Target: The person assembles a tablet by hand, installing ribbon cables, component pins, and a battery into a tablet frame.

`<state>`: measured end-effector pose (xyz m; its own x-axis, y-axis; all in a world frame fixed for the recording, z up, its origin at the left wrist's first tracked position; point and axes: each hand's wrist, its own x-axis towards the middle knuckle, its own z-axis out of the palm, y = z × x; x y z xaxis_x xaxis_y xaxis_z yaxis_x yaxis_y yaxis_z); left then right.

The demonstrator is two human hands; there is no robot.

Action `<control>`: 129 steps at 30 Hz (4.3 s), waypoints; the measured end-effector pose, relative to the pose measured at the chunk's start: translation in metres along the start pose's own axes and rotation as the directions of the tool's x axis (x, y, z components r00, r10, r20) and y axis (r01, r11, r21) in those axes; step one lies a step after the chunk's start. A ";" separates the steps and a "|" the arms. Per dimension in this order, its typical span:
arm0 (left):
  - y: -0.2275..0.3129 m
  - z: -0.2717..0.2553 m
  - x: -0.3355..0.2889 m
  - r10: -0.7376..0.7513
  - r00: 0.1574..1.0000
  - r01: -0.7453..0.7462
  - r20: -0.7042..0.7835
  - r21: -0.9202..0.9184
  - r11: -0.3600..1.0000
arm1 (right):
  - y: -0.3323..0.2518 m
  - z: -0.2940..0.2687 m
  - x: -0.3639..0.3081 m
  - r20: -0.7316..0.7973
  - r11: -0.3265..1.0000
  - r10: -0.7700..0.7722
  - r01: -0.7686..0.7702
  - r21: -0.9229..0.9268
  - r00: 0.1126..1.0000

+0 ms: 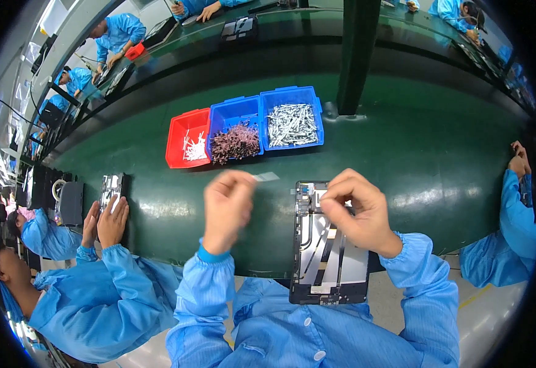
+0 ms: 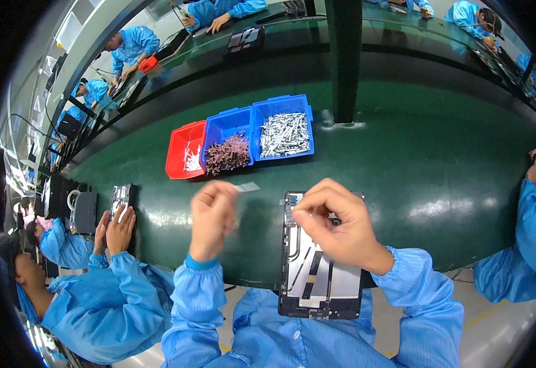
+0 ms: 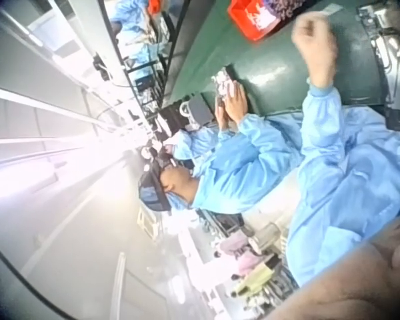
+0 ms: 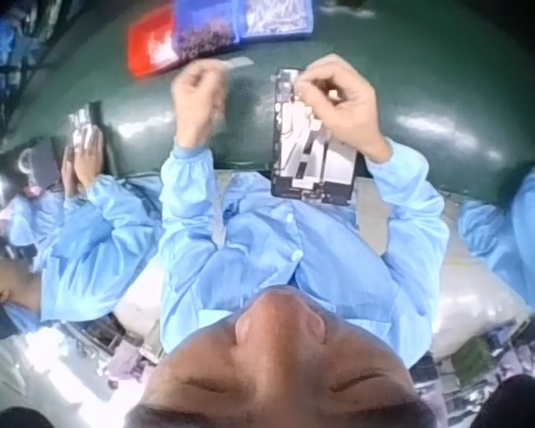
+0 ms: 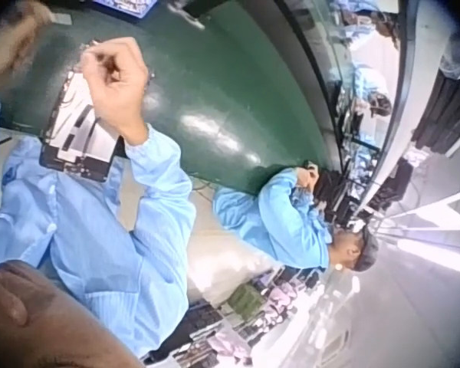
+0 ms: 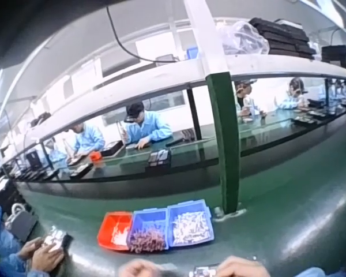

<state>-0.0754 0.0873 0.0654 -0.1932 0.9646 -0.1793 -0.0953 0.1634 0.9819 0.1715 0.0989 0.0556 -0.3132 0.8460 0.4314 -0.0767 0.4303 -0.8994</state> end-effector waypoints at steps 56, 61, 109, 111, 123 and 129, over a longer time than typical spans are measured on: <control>-0.023 0.030 -0.047 0.889 0.383 -0.812 0.252 0.550 0.194 | -0.092 0.033 0.025 0.236 0.733 0.186 -0.295 0.612 0.954; -0.039 0.030 -0.049 0.883 0.414 -0.786 0.222 0.575 0.225 | -0.082 0.034 0.023 0.230 0.776 0.107 -0.226 0.589 0.967; -0.040 0.030 -0.058 0.831 0.470 -0.755 0.297 0.624 0.203 | -0.090 0.025 0.024 0.281 0.731 0.297 -0.406 0.548 0.913; -0.038 0.031 -0.057 0.853 0.414 -0.752 0.318 0.647 0.124 | -0.089 0.024 0.026 0.277 0.729 0.307 -0.412 0.547 0.910; -0.043 0.036 -0.054 0.871 0.433 -0.638 0.233 0.761 0.114 | -0.082 0.023 0.028 0.305 0.700 0.314 -0.436 0.565 0.899; -0.044 0.026 -0.053 0.857 0.408 -0.777 0.317 0.613 0.143 | -0.080 0.024 0.024 0.331 0.680 0.237 -0.399 0.615 0.913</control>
<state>-0.0351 0.0340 0.0333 0.1489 0.5986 0.7871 0.7347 -0.5998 0.3171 0.1471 0.0773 0.1363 -0.6175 0.7706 0.1575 -0.5089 -0.2387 -0.8271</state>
